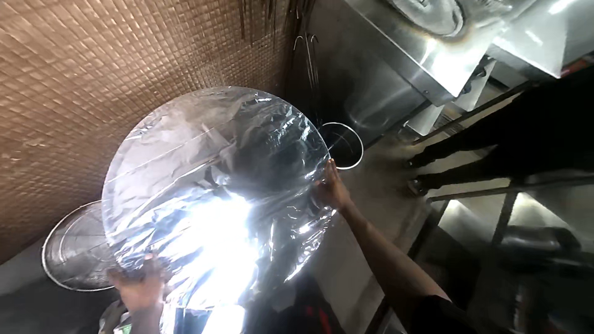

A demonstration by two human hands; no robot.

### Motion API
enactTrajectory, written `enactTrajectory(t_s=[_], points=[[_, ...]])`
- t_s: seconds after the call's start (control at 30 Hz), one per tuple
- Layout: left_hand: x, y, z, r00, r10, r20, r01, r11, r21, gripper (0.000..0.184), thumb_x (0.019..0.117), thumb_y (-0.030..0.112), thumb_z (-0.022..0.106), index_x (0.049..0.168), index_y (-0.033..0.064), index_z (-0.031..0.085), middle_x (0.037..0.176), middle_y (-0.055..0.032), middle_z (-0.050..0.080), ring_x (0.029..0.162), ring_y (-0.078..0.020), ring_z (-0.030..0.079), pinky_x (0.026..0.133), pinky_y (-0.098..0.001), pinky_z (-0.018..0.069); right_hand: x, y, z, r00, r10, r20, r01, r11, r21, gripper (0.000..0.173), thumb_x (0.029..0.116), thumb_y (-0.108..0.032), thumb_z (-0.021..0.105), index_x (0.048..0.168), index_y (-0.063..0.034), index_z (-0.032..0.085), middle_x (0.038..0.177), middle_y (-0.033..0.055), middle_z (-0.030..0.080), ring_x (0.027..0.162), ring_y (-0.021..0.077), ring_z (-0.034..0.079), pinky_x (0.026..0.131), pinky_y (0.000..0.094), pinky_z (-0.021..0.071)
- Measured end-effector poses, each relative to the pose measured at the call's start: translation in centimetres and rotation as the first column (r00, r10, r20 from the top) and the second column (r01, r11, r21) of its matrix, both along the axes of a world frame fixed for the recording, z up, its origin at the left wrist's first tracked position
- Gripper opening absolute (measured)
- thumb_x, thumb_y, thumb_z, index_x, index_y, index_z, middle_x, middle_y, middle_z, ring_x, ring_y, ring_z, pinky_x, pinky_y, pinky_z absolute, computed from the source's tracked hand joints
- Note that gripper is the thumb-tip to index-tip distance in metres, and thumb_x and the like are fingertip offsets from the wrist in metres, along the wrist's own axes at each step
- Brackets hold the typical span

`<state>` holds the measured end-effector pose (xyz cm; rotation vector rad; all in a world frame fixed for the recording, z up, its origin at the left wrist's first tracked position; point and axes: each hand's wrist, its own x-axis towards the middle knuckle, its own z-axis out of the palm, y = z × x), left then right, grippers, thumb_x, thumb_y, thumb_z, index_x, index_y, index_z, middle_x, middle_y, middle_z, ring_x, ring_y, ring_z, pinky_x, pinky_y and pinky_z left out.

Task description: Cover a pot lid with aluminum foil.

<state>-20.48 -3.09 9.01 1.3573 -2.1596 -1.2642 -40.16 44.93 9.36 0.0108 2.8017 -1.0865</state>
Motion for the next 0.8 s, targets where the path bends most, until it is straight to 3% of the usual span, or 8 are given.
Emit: enactTrajectory(t_s=[0.07,0.2,0.3,0.4,0.5,0.63,0.73,0.8], points=[[-0.7,-0.5,-0.5,0.993,0.115,0.004,-0.114,0.979,0.170,0.076,0.1010,0.039,0.065,0.158,0.0107,0.023,0.108,-0.0164,0.062,0.077,-0.0197,0.064,0.068,-0.0418,0.0581,-1.0,-1.4,0.7,0.979,-0.201,0.019,0.201,0.980,0.009,0.087,0.0934,-0.027,0.074,0.162,-0.0052,0.025,0.166,0.0208,0.027,0.143,0.0401,0.045,0.108,0.0601,0.0453],[-1.3,-1.2,0.3,0.979,0.063,0.195,-0.090,0.987,0.135,0.081,0.1005,0.055,0.058,0.155,0.0019,0.030,0.125,-0.0216,0.064,0.106,-0.0280,0.068,0.093,-0.0489,0.0567,-2.9,-2.8,1.4,0.898,-0.390,0.203,0.359,0.917,0.174,0.087,0.0929,-0.053,0.070,0.155,-0.0068,0.030,0.139,0.0262,0.056,0.116,0.0443,0.064,0.090,0.0657,0.0532],[-2.0,-1.2,0.8,0.957,0.076,0.280,-0.098,0.993,0.065,0.070,0.1029,0.057,0.050,0.141,-0.0021,0.050,0.112,-0.0220,0.066,0.096,-0.0304,0.066,0.087,-0.0530,0.0543,-3.6,-2.2,1.3,0.893,-0.374,0.248,0.356,0.927,0.117,0.072,0.0993,-0.049,0.063,0.149,-0.0047,0.035,0.117,0.0266,0.066,0.105,0.0444,0.067,0.088,0.0651,0.0535],[-2.5,-1.2,2.1,0.926,0.077,0.371,-0.104,0.993,0.053,0.067,0.1055,0.057,0.042,0.133,-0.0015,0.058,0.116,-0.0250,0.066,0.101,-0.0362,0.067,0.090,-0.0585,0.0526,-3.6,-1.4,1.7,0.908,-0.301,0.293,0.301,0.953,0.045,0.069,0.1043,-0.045,0.056,0.154,-0.0039,0.031,0.116,0.0296,0.066,0.104,0.0460,0.067,0.091,0.0646,0.0523],[-2.8,-1.3,2.5,0.908,0.072,0.412,-0.101,0.994,0.050,0.067,0.1072,0.056,0.037,0.126,-0.0043,0.060,0.111,-0.0280,0.066,0.096,-0.0402,0.067,0.085,-0.0612,0.0530,-3.9,-0.9,2.1,0.917,-0.254,0.307,0.249,0.967,0.057,0.058,0.1083,-0.045,0.047,0.145,0.0011,0.043,0.115,0.0318,0.065,0.105,0.0485,0.065,0.091,0.0667,0.0500],[-2.3,-2.2,0.8,0.930,0.116,0.349,-0.176,0.974,0.144,0.070,0.1086,0.057,0.028,0.135,-0.0016,0.055,0.119,-0.0297,0.062,0.103,-0.0435,0.063,0.086,-0.0646,0.0505,-4.2,0.1,0.1,0.924,-0.276,0.264,0.286,0.958,0.002,0.062,0.1102,-0.052,0.031,0.130,0.0019,0.055,0.105,0.0304,0.063,0.091,0.0454,0.063,0.077,0.0652,0.0507],[-2.6,-1.8,1.1,0.929,0.196,0.314,-0.246,0.961,0.128,0.072,0.1078,0.060,0.026,0.149,0.0028,0.042,0.135,-0.0306,0.056,0.116,-0.0459,0.059,0.092,-0.0660,0.0490,-3.9,-1.7,0.9,0.931,-0.358,0.074,0.325,0.904,0.278,0.069,0.1081,-0.055,0.029,0.145,0.0007,0.046,0.139,0.0352,0.052,0.126,0.0544,0.053,0.098,0.0726,0.0440],[-2.6,-0.7,1.8,0.920,0.165,0.356,-0.129,0.984,-0.124,0.064,0.1090,0.044,0.040,0.155,0.0004,0.032,0.152,-0.0298,0.042,0.134,-0.0455,0.049,0.107,-0.0603,0.0445,-1.7,-5.4,3.0,0.978,-0.169,-0.119,0.201,0.919,0.340,0.072,0.1055,-0.052,0.040,0.152,0.0028,0.038,0.156,0.0324,0.037,0.143,0.0527,0.036,0.112,0.0698,0.0340]])
